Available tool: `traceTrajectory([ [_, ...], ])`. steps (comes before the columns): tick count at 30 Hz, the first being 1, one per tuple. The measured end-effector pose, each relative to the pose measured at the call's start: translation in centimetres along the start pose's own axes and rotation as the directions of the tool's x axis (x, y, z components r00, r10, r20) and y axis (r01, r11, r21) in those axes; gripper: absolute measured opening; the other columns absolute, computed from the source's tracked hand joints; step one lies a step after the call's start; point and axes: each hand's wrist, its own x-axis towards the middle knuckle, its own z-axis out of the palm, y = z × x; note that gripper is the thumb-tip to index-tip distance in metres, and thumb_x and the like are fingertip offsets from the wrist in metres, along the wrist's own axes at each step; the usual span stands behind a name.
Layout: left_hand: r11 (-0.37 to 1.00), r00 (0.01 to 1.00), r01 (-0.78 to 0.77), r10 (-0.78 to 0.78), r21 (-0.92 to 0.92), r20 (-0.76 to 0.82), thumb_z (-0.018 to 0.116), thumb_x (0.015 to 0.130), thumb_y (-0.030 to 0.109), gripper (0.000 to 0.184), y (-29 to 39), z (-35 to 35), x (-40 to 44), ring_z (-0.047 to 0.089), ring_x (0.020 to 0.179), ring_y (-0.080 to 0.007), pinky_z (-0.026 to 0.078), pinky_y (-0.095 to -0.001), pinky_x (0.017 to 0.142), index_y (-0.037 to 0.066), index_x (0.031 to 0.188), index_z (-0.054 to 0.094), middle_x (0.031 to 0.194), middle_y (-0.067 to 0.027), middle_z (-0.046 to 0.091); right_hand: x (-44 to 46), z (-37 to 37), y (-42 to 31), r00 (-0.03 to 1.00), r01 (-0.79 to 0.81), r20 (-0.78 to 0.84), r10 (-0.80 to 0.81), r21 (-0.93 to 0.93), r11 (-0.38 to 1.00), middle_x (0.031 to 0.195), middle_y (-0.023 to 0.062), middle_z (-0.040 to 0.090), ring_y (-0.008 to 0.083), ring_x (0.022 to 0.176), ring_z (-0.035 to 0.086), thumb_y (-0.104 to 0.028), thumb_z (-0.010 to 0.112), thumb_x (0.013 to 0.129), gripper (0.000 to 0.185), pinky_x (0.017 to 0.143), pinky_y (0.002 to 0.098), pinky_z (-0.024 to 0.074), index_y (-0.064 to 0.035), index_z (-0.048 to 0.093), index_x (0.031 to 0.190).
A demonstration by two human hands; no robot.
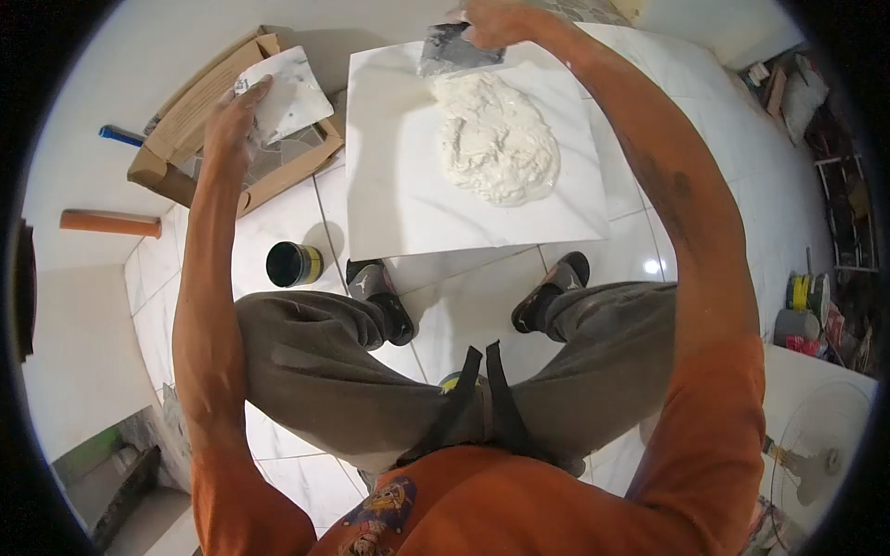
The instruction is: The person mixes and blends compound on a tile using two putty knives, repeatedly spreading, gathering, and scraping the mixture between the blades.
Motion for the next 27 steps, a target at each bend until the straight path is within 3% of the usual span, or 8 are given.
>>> traceTrajectory([
  [3,0.998,0.993,-0.024,0.016,-0.065,-0.115,0.069,0.085,0.010,0.041,1.4,-0.6,-0.9,0.064,0.090,-0.0225,0.055,-0.0343,0.077,-0.009,0.116,0.052,0.107,-0.0158,0.063,6.8,-1.5,-1.6,0.949,0.089,0.298,-0.098,0.043,0.995,0.069,0.0172,0.068,0.0327,0.071,0.066,-0.033,0.060,0.071,0.032,0.067,0.0441,0.0511,-0.0034,0.072,0.063],
  [6,0.992,0.982,-0.080,0.062,-0.093,-0.178,0.069,0.086,0.010,0.044,2.9,-1.1,-2.2,0.065,0.090,-0.0221,0.055,-0.0340,0.077,-0.009,0.120,0.049,0.109,-0.0156,0.061,12.9,1.1,-3.2,0.909,0.326,0.211,-0.360,0.180,0.928,0.060,0.0266,0.057,0.0329,0.052,0.053,-0.035,0.060,0.073,0.044,0.052,0.0466,0.0430,0.0091,0.061,0.066],
  [9,0.979,0.971,-0.145,0.112,-0.146,-0.211,0.069,0.086,0.012,0.045,3.0,-2.4,-2.2,0.065,0.092,-0.0223,0.055,-0.0337,0.079,-0.010,0.120,0.050,0.109,-0.0159,0.062,14.1,-1.5,-9.6,0.883,0.223,0.360,-0.301,0.242,0.944,0.099,0.0260,0.065,0.0385,0.088,0.061,-0.015,0.051,0.067,0.046,0.076,0.0460,0.0474,0.0024,0.062,0.108],
  [12,0.986,0.958,-0.153,0.132,-0.063,-0.254,0.069,0.087,0.017,0.047,3.5,-3.0,-2.7,0.065,0.094,-0.0207,0.053,-0.0296,0.083,-0.009,0.121,0.051,0.109,-0.0160,0.061,18.1,4.1,-10.7,0.783,0.469,0.350,-0.514,0.211,0.858,0.080,0.0264,0.065,0.0372,0.073,0.062,-0.024,0.064,0.076,0.032,0.065,0.0444,0.0484,0.0074,0.065,0.084],
  [15,0.985,0.957,-0.173,0.164,-0.016,-0.238,0.068,0.087,0.019,0.051,3.7,-3.6,-2.8,0.064,0.097,-0.0201,0.052,-0.0276,0.085,-0.010,0.124,0.049,0.110,-0.0160,0.060,15.0,1.0,-16.3,0.774,0.366,0.525,-0.354,0.085,0.927,0.123,0.0190,0.059,0.0343,0.113,0.056,-0.006,0.051,0.080,0.046,0.095,0.0380,0.0461,-0.0037,0.057,0.125],
  [21,0.983,0.964,-0.183,0.174,-0.028,-0.203,0.070,0.086,0.021,0.051,4.1,-2.8,-3.4,0.066,0.093,-0.0194,0.055,-0.0273,0.079,-0.010,0.123,0.051,0.106,-0.0149,0.062,12.4,-0.5,-17.8,0.595,0.478,0.730,-0.336,0.015,0.878,0.099,0.0172,0.064,0.0340,0.100,0.058,0.000,0.049,0.073,0.036,0.084,0.0434,0.0473,-0.0065,0.063,0.106],
  [24,0.980,0.970,-0.194,0.185,-0.045,-0.157,0.071,0.085,0.021,0.051,3.8,-2.7,-3.5,0.067,0.086,-0.0179,0.056,-0.0263,0.075,-0.009,0.122,0.052,0.102,-0.0139,0.064,10.9,1.3,-14.2,0.571,0.417,0.790,-0.225,-0.043,0.908,0.095,0.0173,0.064,0.0334,0.100,0.059,-0.001,0.052,0.073,0.032,0.081,0.0454,0.0462,-0.0052,0.063,0.102],
  [27,0.982,0.975,-0.186,0.179,-0.038,-0.130,0.071,0.085,0.021,0.050,3.8,-1.7,-3.9,0.066,0.082,-0.0158,0.056,-0.0248,0.071,-0.008,0.122,0.052,0.100,-0.0126,0.064,9.1,1.5,-10.0,0.598,0.429,0.713,-0.366,0.101,0.898,0.098,0.0168,0.064,0.0334,0.103,0.058,-0.003,0.055,0.074,0.034,0.084,0.0450,0.0471,-0.0066,0.063,0.106],
])
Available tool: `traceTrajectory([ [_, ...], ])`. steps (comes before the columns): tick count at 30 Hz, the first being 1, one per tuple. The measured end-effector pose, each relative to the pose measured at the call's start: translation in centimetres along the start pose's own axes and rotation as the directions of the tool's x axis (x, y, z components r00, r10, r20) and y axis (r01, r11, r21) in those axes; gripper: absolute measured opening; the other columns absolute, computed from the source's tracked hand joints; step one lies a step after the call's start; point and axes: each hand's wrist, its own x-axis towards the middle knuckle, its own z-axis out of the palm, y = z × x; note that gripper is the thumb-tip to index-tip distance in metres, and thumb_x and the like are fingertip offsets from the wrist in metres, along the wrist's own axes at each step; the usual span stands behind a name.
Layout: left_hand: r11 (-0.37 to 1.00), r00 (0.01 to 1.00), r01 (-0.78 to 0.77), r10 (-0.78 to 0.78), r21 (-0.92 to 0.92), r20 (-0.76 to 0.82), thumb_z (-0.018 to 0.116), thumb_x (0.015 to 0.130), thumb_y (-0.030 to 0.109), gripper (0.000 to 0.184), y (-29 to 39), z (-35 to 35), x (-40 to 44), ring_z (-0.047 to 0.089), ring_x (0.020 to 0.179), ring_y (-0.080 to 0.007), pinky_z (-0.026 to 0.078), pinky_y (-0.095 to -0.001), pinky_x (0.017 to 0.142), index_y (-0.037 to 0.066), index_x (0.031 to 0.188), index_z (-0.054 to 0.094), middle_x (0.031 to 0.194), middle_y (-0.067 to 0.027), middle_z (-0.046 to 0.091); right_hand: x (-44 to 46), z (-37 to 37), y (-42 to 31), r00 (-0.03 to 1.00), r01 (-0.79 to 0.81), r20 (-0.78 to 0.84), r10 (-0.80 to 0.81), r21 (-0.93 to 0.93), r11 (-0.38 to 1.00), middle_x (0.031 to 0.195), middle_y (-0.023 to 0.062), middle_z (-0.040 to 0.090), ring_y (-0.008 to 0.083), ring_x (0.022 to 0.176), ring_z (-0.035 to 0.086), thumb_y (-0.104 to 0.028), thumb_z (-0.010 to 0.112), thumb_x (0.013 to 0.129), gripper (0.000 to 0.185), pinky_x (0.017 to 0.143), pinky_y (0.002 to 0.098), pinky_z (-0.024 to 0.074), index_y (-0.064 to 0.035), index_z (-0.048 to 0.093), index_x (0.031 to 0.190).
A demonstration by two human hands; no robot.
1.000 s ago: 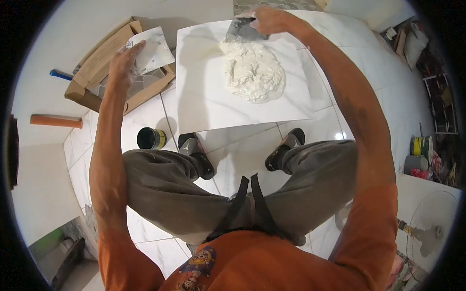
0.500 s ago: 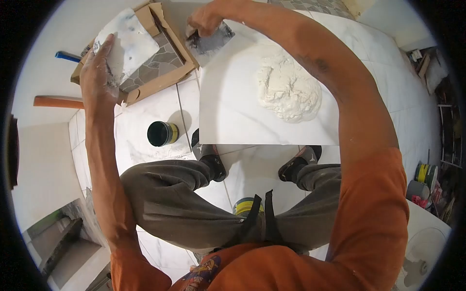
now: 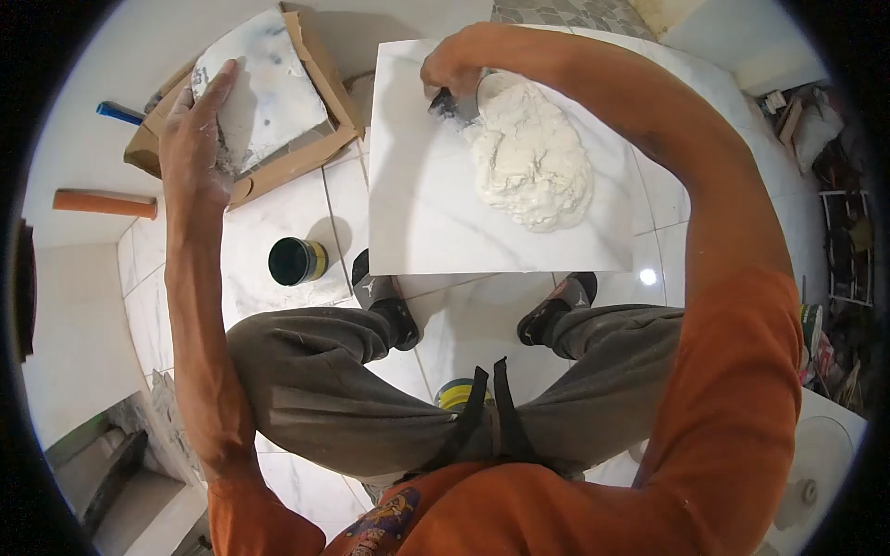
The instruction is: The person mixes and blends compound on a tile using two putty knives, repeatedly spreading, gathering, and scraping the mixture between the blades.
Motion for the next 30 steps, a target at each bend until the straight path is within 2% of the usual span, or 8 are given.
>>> traceTrajectory([
  [9,0.996,0.977,0.060,-0.072,0.068,0.198,0.063,0.090,0.025,0.042,-2.0,3.1,-0.6,0.062,0.094,-0.0191,0.054,-0.0337,0.078,0.003,0.124,0.052,0.108,-0.0107,0.062,-10.5,3.1,-1.7,0.934,-0.205,-0.251,0.253,0.200,0.958,0.107,0.0150,0.064,0.0340,0.106,0.056,-0.007,0.060,0.081,0.033,0.093,0.0420,0.0455,-0.0080,0.063,0.115],
  [10,0.997,0.974,0.054,-0.066,0.059,0.215,0.063,0.090,0.024,0.042,-2.1,3.7,-0.9,0.062,0.095,-0.0196,0.054,-0.0340,0.078,0.003,0.125,0.051,0.108,-0.0111,0.062,-11.3,3.5,-2.5,0.939,-0.244,-0.188,0.290,0.232,0.942,0.108,0.0164,0.064,0.0350,0.106,0.057,-0.007,0.060,0.083,0.031,0.093,0.0418,0.0454,-0.0066,0.063,0.114],
  [16,0.984,0.959,-0.034,-0.017,0.176,0.283,0.058,0.093,0.021,0.033,-4.1,7.9,-1.8,0.061,0.093,-0.0217,0.053,-0.0348,0.076,-0.001,0.116,0.050,0.107,-0.0141,0.062,-16.0,6.7,-8.1,0.778,-0.392,-0.284,0.561,0.479,0.786,0.111,0.0206,0.064,0.0360,0.105,0.059,-0.010,0.056,0.085,0.034,0.095,0.0398,0.0452,0.0005,0.061,0.118],
  [18,0.947,0.945,-0.157,0.061,0.281,0.323,0.052,0.091,0.016,0.037,-5.3,10.0,-2.4,0.065,0.083,-0.0326,0.052,-0.0408,0.075,-0.007,0.117,0.039,0.094,-0.0252,0.064,-16.5,7.8,-9.0,0.679,-0.441,-0.315,0.663,0.546,0.712,0.114,0.0228,0.063,0.0356,0.108,0.058,-0.014,0.055,0.086,0.039,0.097,0.0388,0.0447,0.0023,0.059,0.120],
  [22,0.853,0.915,-0.243,0.043,0.462,0.402,0.049,0.087,0.017,0.050,-5.4,15.2,-5.8,0.062,0.085,-0.0520,0.049,-0.0527,0.080,-0.013,0.120,0.026,0.091,-0.0388,0.061,-16.5,10.2,-8.4,0.519,-0.402,-0.350,0.780,0.706,0.583,0.109,0.0278,0.063,0.0360,0.105,0.061,-0.018,0.055,0.081,0.045,0.093,0.0375,0.0462,0.0064,0.060,0.117],
  [24,0.832,0.903,-0.277,0.053,0.481,0.427,0.047,0.086,0.015,0.049,-5.1,17.3,-7.8,0.062,0.084,-0.0509,0.050,-0.0526,0.079,-0.017,0.118,0.027,0.088,-0.0383,0.061,-16.8,10.5,-8.1,0.505,-0.359,-0.288,0.814,0.787,0.502,0.104,0.0289,0.065,0.0359,0.100,0.064,-0.018,0.055,0.078,0.044,0.089,0.0377,0.0473,0.0090,0.062,0.113],
  [27,0.847,0.880,-0.265,0.016,0.462,0.475,0.048,0.085,0.012,0.048,-4.9,20.0,-9.8,0.061,0.084,-0.0512,0.050,-0.0520,0.078,-0.018,0.115,0.026,0.088,-0.0373,0.060,-16.9,11.2,-7.9,0.428,-0.276,-0.351,0.833,0.827,0.490,0.079,0.0272,0.065,0.0378,0.071,0.063,-0.017,0.053,0.072,0.034,0.069,0.0439,0.0496,0.0084,0.066,0.091],
  [30,0.889,0.871,-0.239,0.020,0.390,0.490,0.050,0.083,0.009,0.045,-5.3,22.0,-10.7,0.061,0.087,-0.0511,0.050,-0.0518,0.079,-0.015,0.113,0.027,0.092,-0.0376,0.058,-17.4,10.9,-8.6,0.408,-0.141,-0.214,0.887,0.945,0.293,0.073,0.0281,0.063,0.0354,0.065,0.062,-0.016,0.054,0.070,0.034,0.064,0.0435,0.0480,0.0121,0.063,0.085],
])
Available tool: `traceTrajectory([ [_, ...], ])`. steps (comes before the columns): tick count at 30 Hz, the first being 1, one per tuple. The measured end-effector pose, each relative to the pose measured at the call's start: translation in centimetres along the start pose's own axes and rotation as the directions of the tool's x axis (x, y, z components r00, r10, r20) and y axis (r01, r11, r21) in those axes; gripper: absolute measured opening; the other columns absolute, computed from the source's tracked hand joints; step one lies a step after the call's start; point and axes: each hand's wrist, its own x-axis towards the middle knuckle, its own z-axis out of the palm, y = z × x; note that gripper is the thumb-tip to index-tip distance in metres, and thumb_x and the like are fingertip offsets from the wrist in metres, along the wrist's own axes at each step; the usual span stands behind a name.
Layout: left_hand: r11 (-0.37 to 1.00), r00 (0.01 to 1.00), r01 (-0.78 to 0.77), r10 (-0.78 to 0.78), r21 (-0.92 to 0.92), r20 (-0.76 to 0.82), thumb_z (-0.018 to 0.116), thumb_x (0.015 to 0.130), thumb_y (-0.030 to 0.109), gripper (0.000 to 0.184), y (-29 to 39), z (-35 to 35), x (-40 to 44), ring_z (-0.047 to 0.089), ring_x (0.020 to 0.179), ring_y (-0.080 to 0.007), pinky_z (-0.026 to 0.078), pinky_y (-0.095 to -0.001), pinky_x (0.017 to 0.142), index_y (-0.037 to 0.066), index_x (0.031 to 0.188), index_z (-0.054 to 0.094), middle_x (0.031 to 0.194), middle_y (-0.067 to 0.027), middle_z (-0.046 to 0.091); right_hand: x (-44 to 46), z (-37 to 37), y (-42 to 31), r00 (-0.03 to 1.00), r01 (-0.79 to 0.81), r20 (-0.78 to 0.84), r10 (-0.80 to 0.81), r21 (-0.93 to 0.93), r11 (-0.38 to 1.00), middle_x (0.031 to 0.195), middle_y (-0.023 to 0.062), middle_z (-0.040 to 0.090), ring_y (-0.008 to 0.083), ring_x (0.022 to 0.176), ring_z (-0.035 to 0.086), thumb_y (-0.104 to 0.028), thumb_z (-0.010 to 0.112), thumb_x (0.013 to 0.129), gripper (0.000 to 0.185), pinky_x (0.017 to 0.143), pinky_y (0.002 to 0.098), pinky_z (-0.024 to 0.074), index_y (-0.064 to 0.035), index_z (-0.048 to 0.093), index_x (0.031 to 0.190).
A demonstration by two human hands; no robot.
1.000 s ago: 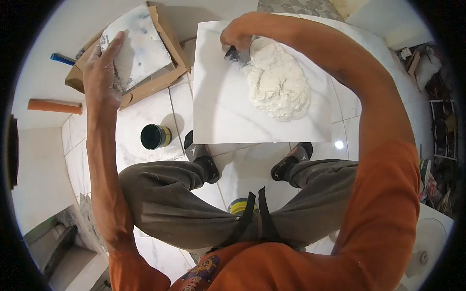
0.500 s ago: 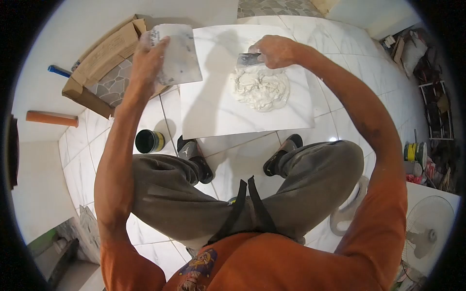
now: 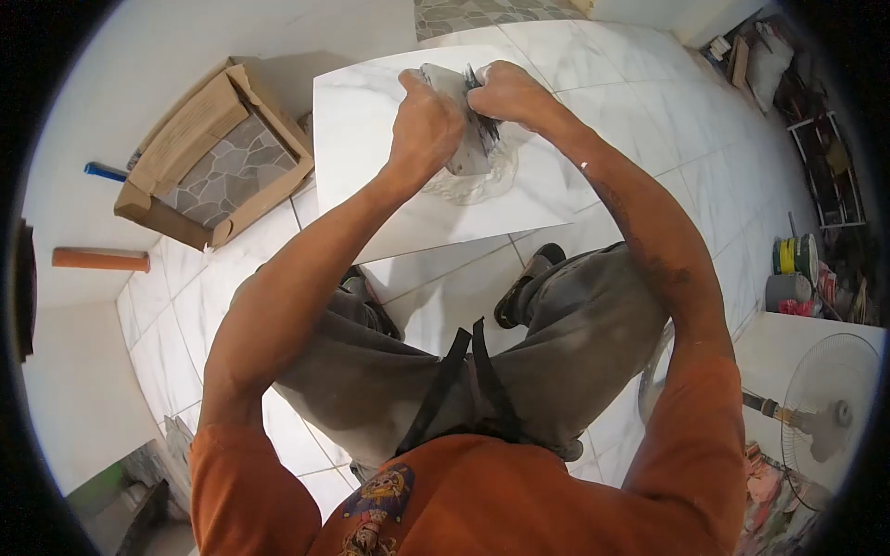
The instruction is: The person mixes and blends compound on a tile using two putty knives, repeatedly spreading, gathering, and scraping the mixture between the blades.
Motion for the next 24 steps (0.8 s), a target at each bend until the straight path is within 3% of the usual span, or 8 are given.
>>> traceTrajectory([
  [3,1.000,1.000,0.011,-0.011,-0.014,0.004,0.051,0.082,0.006,0.042,0.6,0.9,0.5,0.060,0.089,-0.0513,0.049,-0.0518,0.080,-0.013,0.111,0.027,0.095,-0.0378,0.057,-0.2,-0.4,0.4,0.995,0.024,-0.096,-0.024,0.005,1.000,0.071,0.0274,0.062,0.0334,0.065,0.063,-0.014,0.054,0.068,0.032,0.064,0.0432,0.0480,0.0144,0.062,0.082],
  [6,1.000,1.000,0.004,-0.003,0.019,-0.008,0.051,0.082,0.007,0.044,0.2,1.5,1.1,0.060,0.089,-0.0512,0.049,-0.0521,0.080,-0.014,0.112,0.027,0.095,-0.0371,0.058,-1.2,-1.6,0.0,0.994,0.058,-0.088,-0.061,-0.031,0.998,0.066,0.0101,0.058,0.0159,0.060,0.052,-0.012,0.056,0.076,0.025,0.057,0.0341,0.0455,0.0088,0.063,0.088],
  [12,0.982,0.999,0.004,0.003,0.186,-0.040,0.048,0.087,0.013,0.049,-1.4,0.0,2.2,0.060,0.092,-0.0504,0.048,-0.0528,0.081,-0.015,0.120,0.027,0.096,-0.0380,0.059,-0.2,-5.0,1.4,0.998,0.021,-0.059,-0.011,0.171,0.985,0.083,0.0110,0.064,0.0143,0.071,0.057,-0.011,0.058,0.082,0.033,0.064,0.0305,0.0481,0.0097,0.062,0.107],
  [13,0.984,0.999,0.006,0.001,0.179,-0.037,0.048,0.087,0.013,0.049,-1.4,-0.9,2.5,0.060,0.092,-0.0505,0.048,-0.0528,0.081,-0.015,0.122,0.027,0.097,-0.0386,0.059,1.5,-5.2,4.9,0.993,0.115,-0.047,-0.105,0.362,0.925,0.087,0.0111,0.064,0.0153,0.075,0.057,-0.009,0.057,0.084,0.034,0.067,0.0318,0.0480,0.0112,0.059,0.111],
  [16,0.994,0.997,-0.011,0.020,0.111,-0.080,0.049,0.090,0.015,0.045,-3.6,-2.7,3.5,0.061,0.092,-0.0480,0.048,-0.0500,0.083,-0.012,0.123,0.033,0.100,-0.0370,0.060,5.0,-6.3,8.3,0.993,-0.090,-0.054,0.102,0.186,0.978,0.088,0.0137,0.063,0.0168,0.078,0.058,-0.009,0.058,0.083,0.035,0.066,0.0332,0.0482,0.0128,0.058,0.110],
  [19,0.997,0.991,-0.075,0.073,-0.017,-0.110,0.051,0.091,0.014,0.037,-5.3,-4.8,4.7,0.063,0.092,-0.0404,0.049,-0.0449,0.083,-0.009,0.119,0.041,0.101,-0.0304,0.062,8.5,-6.8,11.5,0.982,-0.180,-0.050,0.183,0.058,0.982,0.092,0.0164,0.063,0.0203,0.081,0.060,-0.010,0.060,0.081,0.037,0.067,0.0354,0.0486,0.0128,0.058,0.110],
  [24,0.987,0.993,0.003,-0.022,-0.164,-0.115,0.053,0.092,0.011,0.027,-5.8,-8.9,4.1,0.061,0.090,-0.0215,0.049,-0.0351,0.081,-0.005,0.113,0.050,0.100,-0.0169,0.062,14.9,-5.3,13.5,0.993,-0.108,-0.057,0.102,-0.113,0.988,0.101,0.0217,0.063,0.0281,0.087,0.062,-0.013,0.062,0.077,0.041,0.073,0.0400,0.0493,0.0103,0.059,0.111],
])
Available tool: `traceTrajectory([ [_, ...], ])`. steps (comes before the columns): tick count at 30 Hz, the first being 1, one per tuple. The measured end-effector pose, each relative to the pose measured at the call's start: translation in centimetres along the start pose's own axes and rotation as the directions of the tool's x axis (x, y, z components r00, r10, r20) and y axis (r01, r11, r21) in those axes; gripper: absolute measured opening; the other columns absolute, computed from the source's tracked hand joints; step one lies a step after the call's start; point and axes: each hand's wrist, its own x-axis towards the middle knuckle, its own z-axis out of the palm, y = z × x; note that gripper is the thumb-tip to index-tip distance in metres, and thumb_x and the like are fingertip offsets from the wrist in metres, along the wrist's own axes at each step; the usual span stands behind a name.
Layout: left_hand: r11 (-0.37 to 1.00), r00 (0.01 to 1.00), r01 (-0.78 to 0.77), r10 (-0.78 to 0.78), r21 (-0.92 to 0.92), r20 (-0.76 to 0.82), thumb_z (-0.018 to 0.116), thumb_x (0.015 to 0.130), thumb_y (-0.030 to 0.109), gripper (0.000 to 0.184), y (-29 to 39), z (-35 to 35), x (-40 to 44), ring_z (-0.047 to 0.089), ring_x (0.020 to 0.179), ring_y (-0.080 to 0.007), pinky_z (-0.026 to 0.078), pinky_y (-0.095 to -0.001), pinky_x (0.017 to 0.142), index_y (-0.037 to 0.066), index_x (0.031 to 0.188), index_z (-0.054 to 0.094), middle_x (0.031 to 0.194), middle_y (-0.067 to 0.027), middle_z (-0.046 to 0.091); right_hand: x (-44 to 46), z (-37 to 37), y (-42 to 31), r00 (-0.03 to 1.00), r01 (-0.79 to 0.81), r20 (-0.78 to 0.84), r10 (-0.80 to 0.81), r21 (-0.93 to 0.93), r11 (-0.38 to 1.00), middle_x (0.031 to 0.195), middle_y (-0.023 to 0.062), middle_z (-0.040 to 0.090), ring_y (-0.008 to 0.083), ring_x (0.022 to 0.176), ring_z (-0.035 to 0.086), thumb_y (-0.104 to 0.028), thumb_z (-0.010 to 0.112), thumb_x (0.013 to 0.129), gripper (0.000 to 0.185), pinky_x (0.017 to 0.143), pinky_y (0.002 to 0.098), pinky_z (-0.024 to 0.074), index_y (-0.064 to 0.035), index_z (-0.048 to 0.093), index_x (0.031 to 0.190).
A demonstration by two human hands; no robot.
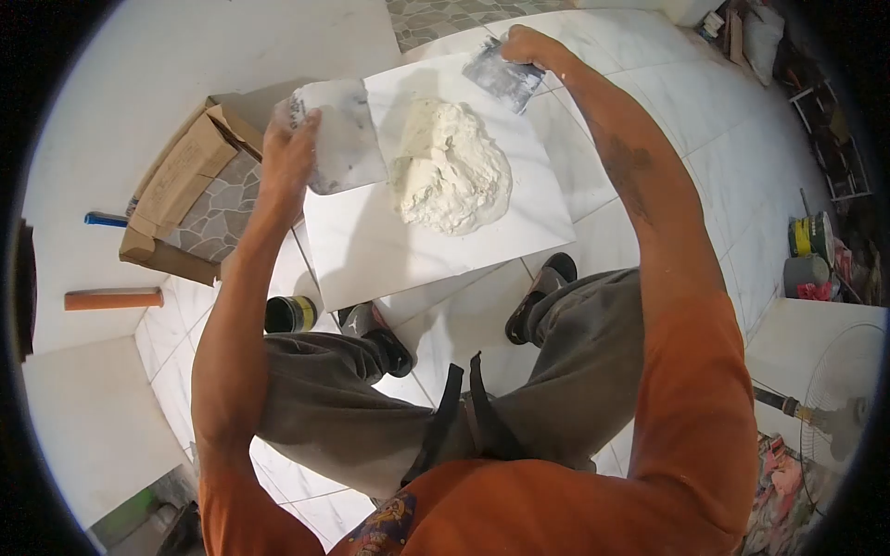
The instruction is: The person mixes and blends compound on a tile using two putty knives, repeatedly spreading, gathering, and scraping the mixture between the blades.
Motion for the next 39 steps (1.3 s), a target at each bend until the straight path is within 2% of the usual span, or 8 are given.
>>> traceTrajectory([
  [7,0.987,0.994,0.103,-0.105,-0.121,-0.006,0.052,0.094,0.012,0.026,0.2,-2.0,0.1,0.059,0.085,-0.0166,0.049,-0.0305,0.078,-0.006,0.112,0.049,0.097,-0.0132,0.061,3.9,7.0,-5.7,0.916,0.344,0.248,-0.315,-0.086,0.935,0.112,0.0192,0.064,0.0298,0.095,0.062,-0.016,0.064,0.077,0.048,0.087,0.0370,0.0465,-0.0022,0.060,0.123],
  [14,0.989,0.994,0.105,-0.105,-0.108,0.004,0.054,0.094,0.016,0.032,-1.3,-1.0,0.1,0.059,0.090,-0.0198,0.050,-0.0334,0.078,-0.005,0.116,0.045,0.102,-0.0143,0.060,-4.0,2.7,-12.6,0.818,0.426,0.473,-0.326,-0.118,0.897,0.104,0.0158,0.067,0.0270,0.093,0.061,-0.014,0.064,0.078,0.047,0.083,0.0347,0.0468,-0.0012,0.060,0.123],
  [20,0.997,0.998,0.065,-0.065,0.047,-0.007,0.050,0.090,0.014,0.041,-2.4,1.8,-0.8,0.064,0.085,-0.0407,0.050,-0.0444,0.079,-0.014,0.115,0.034,0.094,-0.0317,0.060,-9.7,0.7,-13.2,0.867,0.365,0.375,-0.328,-0.030,0.930,0.096,0.0176,0.067,0.0231,0.085,0.061,-0.012,0.064,0.078,0.040,0.079,0.0336,0.0474,0.0064,0.061,0.113],
  [23,0.982,0.997,0.078,-0.077,0.172,-0.011,0.048,0.089,0.014,0.048,-0.8,3.8,-1.9,0.062,0.091,-0.0498,0.049,-0.0504,0.081,-0.018,0.118,0.029,0.096,-0.0404,0.059,-10.4,2.6,-11.6,0.917,0.277,0.269,-0.295,0.102,0.955,0.077,0.0152,0.061,0.0215,0.069,0.057,-0.007,0.057,0.073,0.030,0.063,0.0352,0.0446,0.0096,0.062,0.097],
  [25,0.975,0.999,0.048,-0.046,0.218,-0.015,0.048,0.088,0.014,0.051,0.2,5.2,-2.7,0.062,0.089,-0.0495,0.049,-0.0507,0.081,-0.019,0.121,0.027,0.093,-0.0399,0.059,-11.0,3.9,-11.0,0.952,0.181,0.191,-0.239,0.278,0.944,0.066,0.0117,0.053,0.0183,0.057,0.048,-0.006,0.052,0.069,0.023,0.049,0.0370,0.0378,0.0110,0.060,0.082],
  [32,0.970,0.999,-0.042,0.035,0.240,0.034,0.047,0.087,0.011,0.046,2.7,8.4,-4.1,0.061,0.081,-0.0529,0.049,-0.0537,0.074,-0.016,0.116,0.024,0.086,-0.0394,0.059,-14.9,3.1,-13.8,0.982,0.148,0.085,-0.167,0.193,0.970,0.068,0.0175,0.057,0.0220,0.060,0.053,-0.010,0.054,0.068,0.026,0.055,0.0383,0.0429,0.0126,0.059,0.081],
  [35,0.960,0.998,-0.060,0.053,0.274,0.032,0.048,0.086,0.010,0.046,2.3,8.4,-3.4,0.061,0.084,-0.0516,0.049,-0.0528,0.077,-0.016,0.116,0.025,0.088,-0.0395,0.059,-16.3,1.3,-14.5,0.978,0.166,0.106,-0.181,0.140,0.976,0.071,0.0116,0.060,0.0134,0.063,0.052,-0.007,0.057,0.075,0.026,0.057,0.0328,0.0425,0.0135,0.059,0.090],
  [39,0.942,1.000,0.019,-0.023,0.335,0.011,0.048,0.084,0.008,0.046,1.8,7.1,-2.8,0.061,0.089,-0.0502,0.048,-0.0513,0.082,-0.015,0.117,0.027,0.092,-0.0393,0.059,-16.2,-1.1,-13.3,0.978,0.149,0.111,-0.179,0.237,0.960,0.100,0.0224,0.066,0.0218,0.088,0.063,-0.011,0.062,0.081,0.051,0.076,0.0303,0.0497,0.0147,0.052,0.123],
])
